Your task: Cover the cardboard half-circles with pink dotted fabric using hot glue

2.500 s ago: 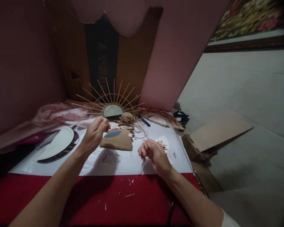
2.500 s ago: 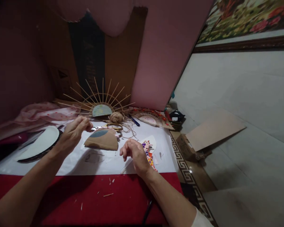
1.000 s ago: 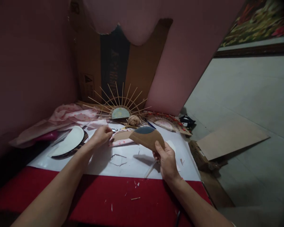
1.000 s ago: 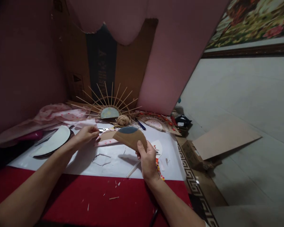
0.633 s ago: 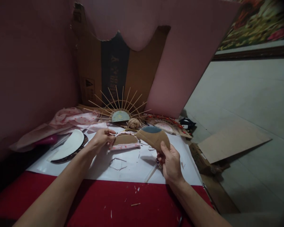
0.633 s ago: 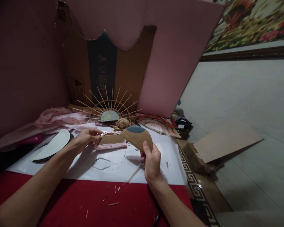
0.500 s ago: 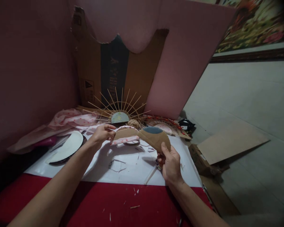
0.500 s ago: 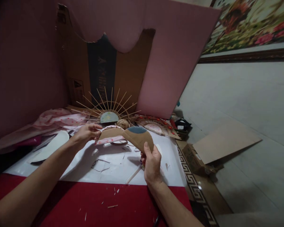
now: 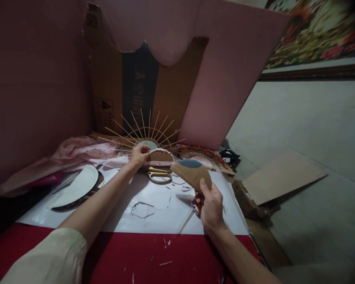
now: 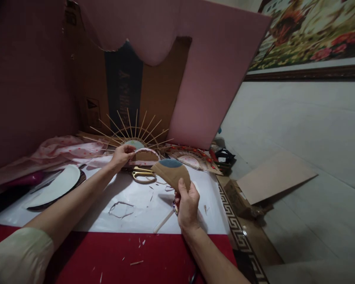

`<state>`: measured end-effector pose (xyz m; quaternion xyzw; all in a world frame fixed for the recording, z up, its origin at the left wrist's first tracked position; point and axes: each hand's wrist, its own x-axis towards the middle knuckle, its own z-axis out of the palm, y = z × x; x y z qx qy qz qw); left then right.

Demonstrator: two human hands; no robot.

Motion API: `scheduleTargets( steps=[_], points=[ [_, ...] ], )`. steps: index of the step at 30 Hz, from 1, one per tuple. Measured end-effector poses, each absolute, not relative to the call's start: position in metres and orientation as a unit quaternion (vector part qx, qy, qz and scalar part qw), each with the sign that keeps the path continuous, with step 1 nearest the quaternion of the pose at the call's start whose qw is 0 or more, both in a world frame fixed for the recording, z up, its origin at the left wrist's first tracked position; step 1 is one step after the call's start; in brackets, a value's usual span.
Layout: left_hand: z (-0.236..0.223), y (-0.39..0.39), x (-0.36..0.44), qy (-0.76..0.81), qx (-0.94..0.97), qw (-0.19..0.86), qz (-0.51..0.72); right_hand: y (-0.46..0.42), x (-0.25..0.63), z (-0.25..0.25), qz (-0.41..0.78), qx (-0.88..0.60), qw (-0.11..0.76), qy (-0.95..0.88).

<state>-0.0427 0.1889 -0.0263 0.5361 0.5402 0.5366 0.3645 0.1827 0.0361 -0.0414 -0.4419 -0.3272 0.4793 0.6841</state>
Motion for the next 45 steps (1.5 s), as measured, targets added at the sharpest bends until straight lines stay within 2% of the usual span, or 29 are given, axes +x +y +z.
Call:
scheduleTargets(
  steps=[4,10,16,18,20,22,24,26,30,36,42,45],
  points=[
    [-0.025,0.187,-0.045,0.554,0.537,0.367,0.518,0.035,0.183,-0.041,0.481,-0.443,0.682,-0.328],
    [0.004,0.152,-0.041,0.522,0.514,0.386,0.561,0.033,0.179,-0.035,0.486,-0.423,0.671,-0.367],
    [0.014,0.07,0.004,0.416,0.464,0.546,0.559,0.027,0.173,-0.034,0.413,-0.428,0.659,-0.46],
    [0.011,0.048,0.02,0.388,0.434,0.604,0.544,0.023,0.172,-0.037,0.355,-0.431,0.648,-0.519],
    [0.008,0.036,0.03,0.276,0.357,0.718,0.529,0.018,0.17,-0.039,0.235,-0.42,0.605,-0.634],
    [0.006,0.034,0.032,0.225,0.321,0.75,0.532,0.013,0.169,-0.039,0.094,-0.396,0.526,-0.747],
    [0.008,0.039,0.025,0.223,0.311,0.757,0.53,0.007,0.168,-0.036,0.015,-0.37,0.474,-0.799],
    [0.01,0.044,0.013,0.223,0.299,0.775,0.51,0.002,0.168,-0.031,0.007,-0.352,0.47,-0.809],
    [0.01,0.047,-0.008,0.202,0.288,0.815,0.461,-0.001,0.172,-0.028,0.045,-0.382,0.52,-0.762],
    [0.002,0.047,-0.011,0.213,0.314,0.814,0.439,0.007,0.178,-0.033,0.055,-0.436,0.55,-0.71],
    [0.001,0.046,-0.005,0.231,0.389,0.802,0.39,0.019,0.181,-0.012,0.018,-0.438,0.609,-0.661],
    [0.002,0.041,-0.002,0.261,0.428,0.781,0.373,0.022,0.179,-0.003,0.025,-0.412,0.581,-0.701]
  ],
)
